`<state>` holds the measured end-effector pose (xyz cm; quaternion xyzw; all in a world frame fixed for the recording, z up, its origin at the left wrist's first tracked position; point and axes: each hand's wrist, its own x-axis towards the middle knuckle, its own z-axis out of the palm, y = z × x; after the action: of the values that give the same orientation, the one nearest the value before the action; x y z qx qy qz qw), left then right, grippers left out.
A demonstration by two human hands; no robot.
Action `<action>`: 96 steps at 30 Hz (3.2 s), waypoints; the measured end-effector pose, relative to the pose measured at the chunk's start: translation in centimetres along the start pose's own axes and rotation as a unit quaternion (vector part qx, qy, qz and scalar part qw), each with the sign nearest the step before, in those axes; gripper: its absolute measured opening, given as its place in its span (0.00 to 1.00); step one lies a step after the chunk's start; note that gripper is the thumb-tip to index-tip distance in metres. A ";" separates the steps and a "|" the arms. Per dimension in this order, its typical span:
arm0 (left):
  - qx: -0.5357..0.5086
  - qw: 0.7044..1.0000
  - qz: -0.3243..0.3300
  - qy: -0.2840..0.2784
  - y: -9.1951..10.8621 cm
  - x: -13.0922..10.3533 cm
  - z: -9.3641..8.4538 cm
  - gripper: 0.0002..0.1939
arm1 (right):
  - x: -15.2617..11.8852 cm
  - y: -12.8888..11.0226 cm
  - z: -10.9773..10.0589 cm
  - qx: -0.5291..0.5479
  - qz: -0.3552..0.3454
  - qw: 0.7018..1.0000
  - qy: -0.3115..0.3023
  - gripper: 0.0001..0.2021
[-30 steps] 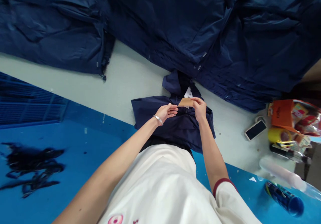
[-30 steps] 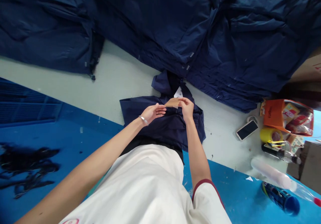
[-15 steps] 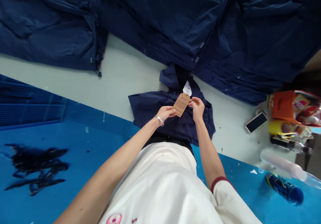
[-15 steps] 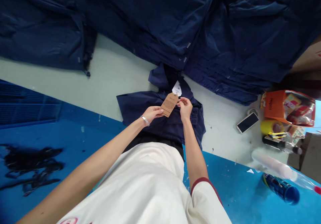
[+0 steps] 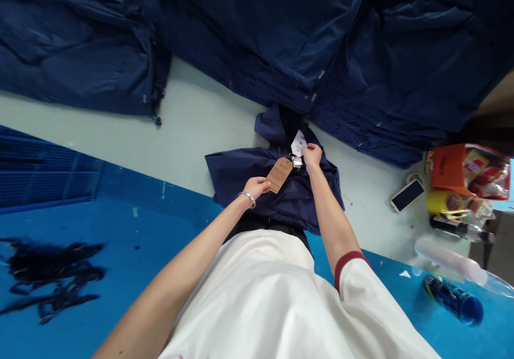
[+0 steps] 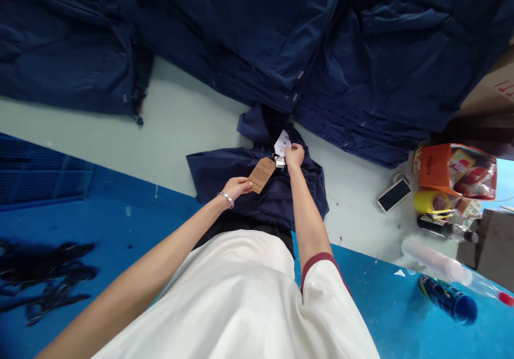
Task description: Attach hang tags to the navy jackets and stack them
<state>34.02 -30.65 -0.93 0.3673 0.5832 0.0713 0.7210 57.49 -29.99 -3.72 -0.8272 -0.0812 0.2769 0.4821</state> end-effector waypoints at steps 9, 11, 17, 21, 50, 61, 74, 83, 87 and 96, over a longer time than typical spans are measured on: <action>0.032 0.999 0.021 0.006 -0.7 0.1 0.0 0.12 | -1.5 -1.9 -0.9 0.126 0.106 0.984 0.061 0.22; 0.029 0.999 0.025 -0.002 -0.8 0.2 0.1 0.15 | -2.5 -1.7 -1.8 0.167 0.121 0.978 0.037 0.22; 0.141 0.980 0.134 0.030 -0.7 0.1 0.3 0.21 | -6.2 -0.3 -4.5 0.192 0.116 0.974 -0.041 0.11; 0.315 0.902 0.254 0.147 -0.3 -1.2 1.3 0.31 | -8.9 0.1 -5.5 0.297 0.169 0.938 -0.046 0.08; -0.113 0.993 0.040 -0.024 2.7 -0.5 4.9 0.13 | -14.7 3.7 -7.1 0.299 0.247 0.894 -0.225 0.08; -0.119 0.992 0.032 -0.028 2.6 -0.5 3.7 0.11 | -14.8 3.8 -6.4 0.289 0.258 0.892 -0.234 0.09; -0.027 0.996 0.081 -0.012 2.5 -0.6 2.8 0.11 | -14.7 4.3 -6.1 0.222 0.201 0.932 -0.206 0.13; 0.224 0.928 0.268 0.127 3.1 -0.8 -0.5 0.13 | -11.4 4.5 -8.9 -0.192 -0.163 0.968 0.008 0.20; 0.339 0.866 0.336 0.151 3.7 -0.2 -2.4 0.17 | -9.7 4.4 -10.0 -0.336 -0.184 0.923 -0.039 0.23; 0.545 0.781 0.290 0.091 3.2 2.1 -7.9 0.30 | -8.7 6.2 -11.4 -0.488 -0.164 0.856 -0.037 0.24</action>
<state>28.65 -23.74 -1.02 0.8426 0.4537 -0.0201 0.2894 55.53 -45.27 -1.36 -0.9202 -0.3581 0.1493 0.0513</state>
